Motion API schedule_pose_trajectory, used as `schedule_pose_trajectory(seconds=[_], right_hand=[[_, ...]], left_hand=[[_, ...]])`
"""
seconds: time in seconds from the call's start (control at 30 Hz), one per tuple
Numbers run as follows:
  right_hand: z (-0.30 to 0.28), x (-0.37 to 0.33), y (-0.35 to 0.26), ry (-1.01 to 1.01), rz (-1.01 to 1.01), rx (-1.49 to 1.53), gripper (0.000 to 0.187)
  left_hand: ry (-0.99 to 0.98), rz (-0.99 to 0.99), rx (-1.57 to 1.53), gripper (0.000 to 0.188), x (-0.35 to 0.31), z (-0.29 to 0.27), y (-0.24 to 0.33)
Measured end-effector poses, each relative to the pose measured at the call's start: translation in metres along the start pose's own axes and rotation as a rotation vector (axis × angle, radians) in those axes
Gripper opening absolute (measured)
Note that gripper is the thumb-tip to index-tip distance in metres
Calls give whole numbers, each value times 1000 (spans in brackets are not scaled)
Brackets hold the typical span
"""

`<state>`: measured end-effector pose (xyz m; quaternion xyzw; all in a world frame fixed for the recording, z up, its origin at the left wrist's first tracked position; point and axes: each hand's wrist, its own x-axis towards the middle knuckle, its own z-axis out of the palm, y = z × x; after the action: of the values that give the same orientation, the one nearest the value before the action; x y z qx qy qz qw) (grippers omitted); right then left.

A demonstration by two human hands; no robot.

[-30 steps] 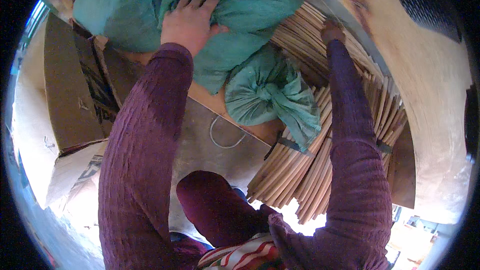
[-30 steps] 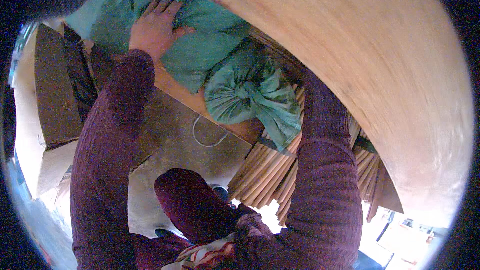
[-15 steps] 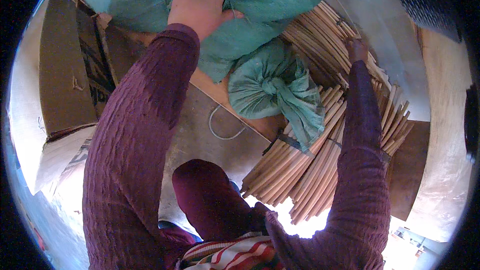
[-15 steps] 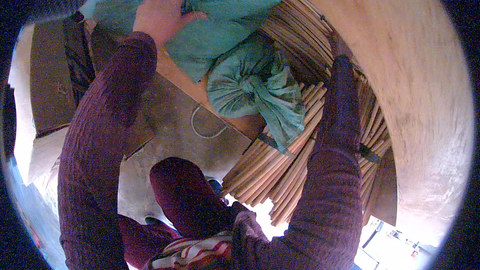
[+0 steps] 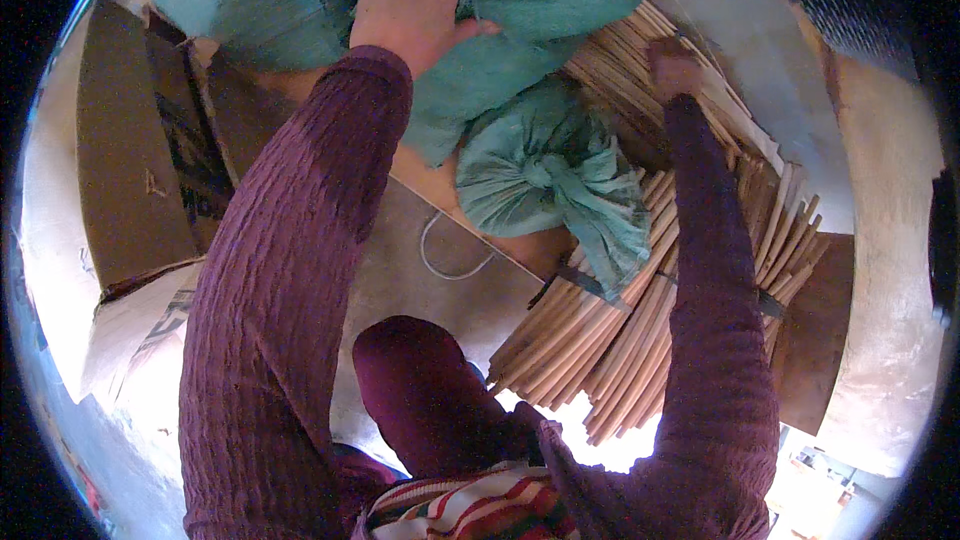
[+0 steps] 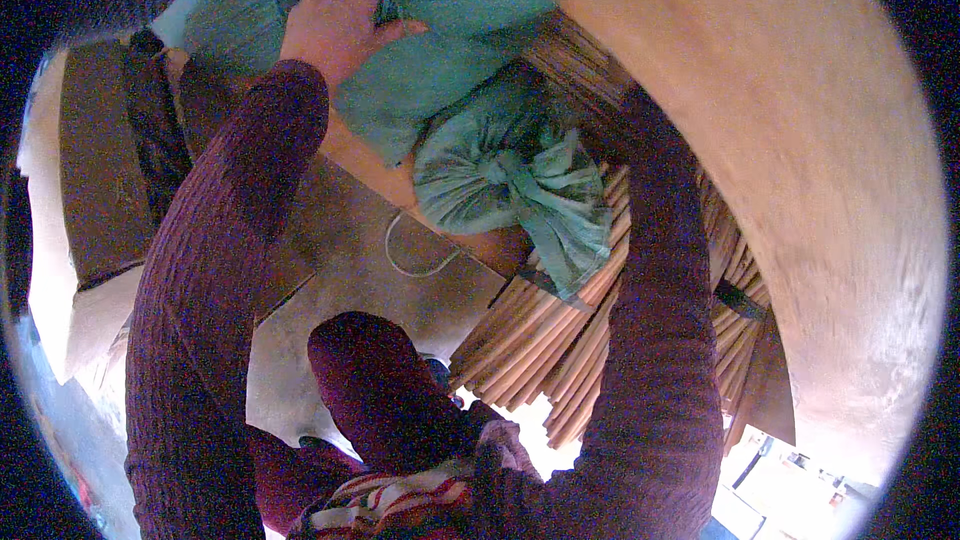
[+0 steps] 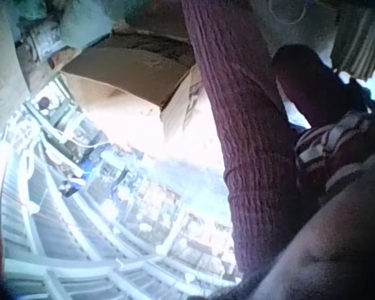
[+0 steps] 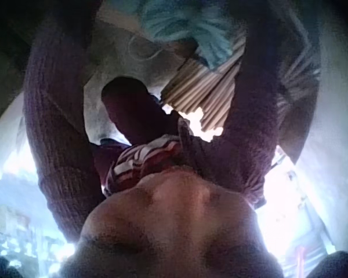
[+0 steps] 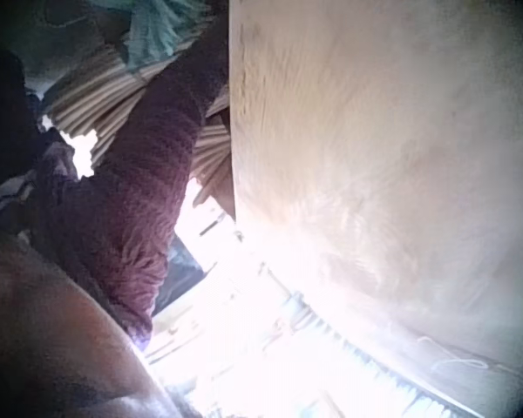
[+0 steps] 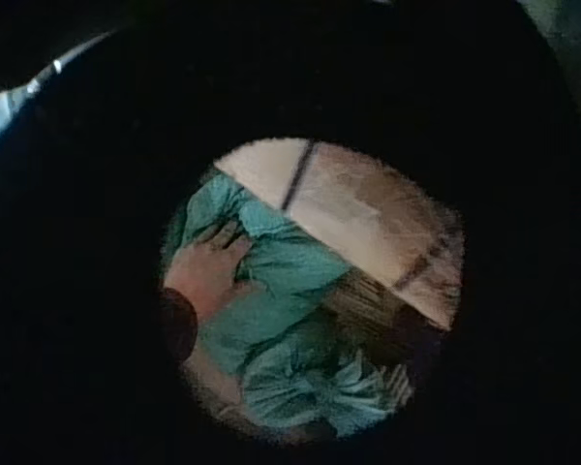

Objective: The person scoops a white powder from a container into a yellow bucket and stirs it with a wooden stick. They then walk through a workshop, open a small plastic bag, and place a white container on a wooden workbench. Finally, they pick up a thin wooden stick from a bundle and break it in half.

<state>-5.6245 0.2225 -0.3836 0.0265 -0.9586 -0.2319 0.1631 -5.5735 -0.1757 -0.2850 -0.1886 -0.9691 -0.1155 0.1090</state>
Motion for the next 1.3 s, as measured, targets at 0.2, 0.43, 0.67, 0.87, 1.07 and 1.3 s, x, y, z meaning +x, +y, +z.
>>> schedule_pose_trajectory(seconds=[0.2,0.43,0.67,0.87,1.07,1.3], right_hand=[[-35,-41,-113,51,-113,535,17],[-110,-129,-126,276,-254,646,16],[-139,-137,-148,301,-529,780,19],[-138,-150,-162,162,-586,690,16],[-134,-146,-168,32,-557,716,18],[-135,-158,-176,54,-396,648,9]], left_hand=[[225,122,47,69,9,26,-5],[192,135,84,71,8,18,-12],[-9,91,128,69,13,-2,-12],[-174,73,202,74,15,-13,4],[-158,85,212,74,11,-16,8],[-253,12,240,75,9,-25,20]])
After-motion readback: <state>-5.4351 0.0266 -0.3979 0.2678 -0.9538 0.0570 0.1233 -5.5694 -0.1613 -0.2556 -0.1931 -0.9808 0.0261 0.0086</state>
